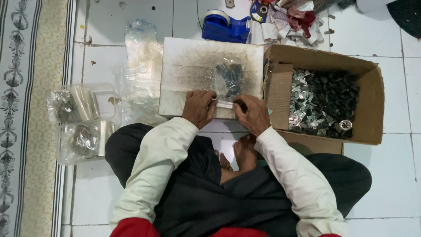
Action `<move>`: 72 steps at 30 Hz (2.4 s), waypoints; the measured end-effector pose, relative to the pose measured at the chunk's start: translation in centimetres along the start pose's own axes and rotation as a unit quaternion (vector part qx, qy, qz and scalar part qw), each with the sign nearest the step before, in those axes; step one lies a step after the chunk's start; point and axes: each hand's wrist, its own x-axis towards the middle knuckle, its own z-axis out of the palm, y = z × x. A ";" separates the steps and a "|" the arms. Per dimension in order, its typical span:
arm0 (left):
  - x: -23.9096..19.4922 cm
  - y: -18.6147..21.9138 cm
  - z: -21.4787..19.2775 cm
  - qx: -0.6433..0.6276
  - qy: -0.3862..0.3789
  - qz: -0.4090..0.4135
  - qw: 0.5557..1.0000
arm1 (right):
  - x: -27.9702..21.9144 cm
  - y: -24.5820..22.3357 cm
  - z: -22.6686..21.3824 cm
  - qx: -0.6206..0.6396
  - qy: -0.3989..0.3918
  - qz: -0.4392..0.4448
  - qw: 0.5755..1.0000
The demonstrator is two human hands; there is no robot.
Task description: The person sits on the floor and packs small metal hardware pieces into clear plastic bags. They use a tape dispenser to seal the bags and place them aside, then continue sorting and bagging more pieces from a cardboard box.
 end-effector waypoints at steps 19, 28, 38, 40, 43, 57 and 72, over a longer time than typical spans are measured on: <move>0.1 -0.5 -0.2 0.105 0.018 0.156 0.982 | -0.6 0.2 -0.6 -0.075 -0.051 -0.059 0.994; 0.4 -0.1 -1.7 0.058 0.010 0.150 0.987 | -1.0 1.0 0.5 -0.157 0.009 -0.094 0.983; 1.0 -1.1 -0.1 -0.067 -0.007 0.002 0.998 | -0.3 0.3 -0.7 -0.030 0.003 0.017 0.999; 0.8 -1.1 0.6 -0.061 0.008 -0.002 0.998 | -0.3 0.1 -0.9 -0.020 0.002 0.046 0.999; 1.0 -0.7 0.7 -0.027 0.036 -0.004 0.999 | -0.1 0.3 -0.9 0.007 0.005 0.048 0.999; 1.0 0.6 -0.3 -0.014 0.078 0.004 0.997 | 0.7 -1.2 -1.5 -0.013 0.036 0.047 0.998; -0.2 5.3 -2.1 0.122 0.069 0.207 0.968 | 1.2 -1.8 -2.5 0.028 0.005 0.092 0.995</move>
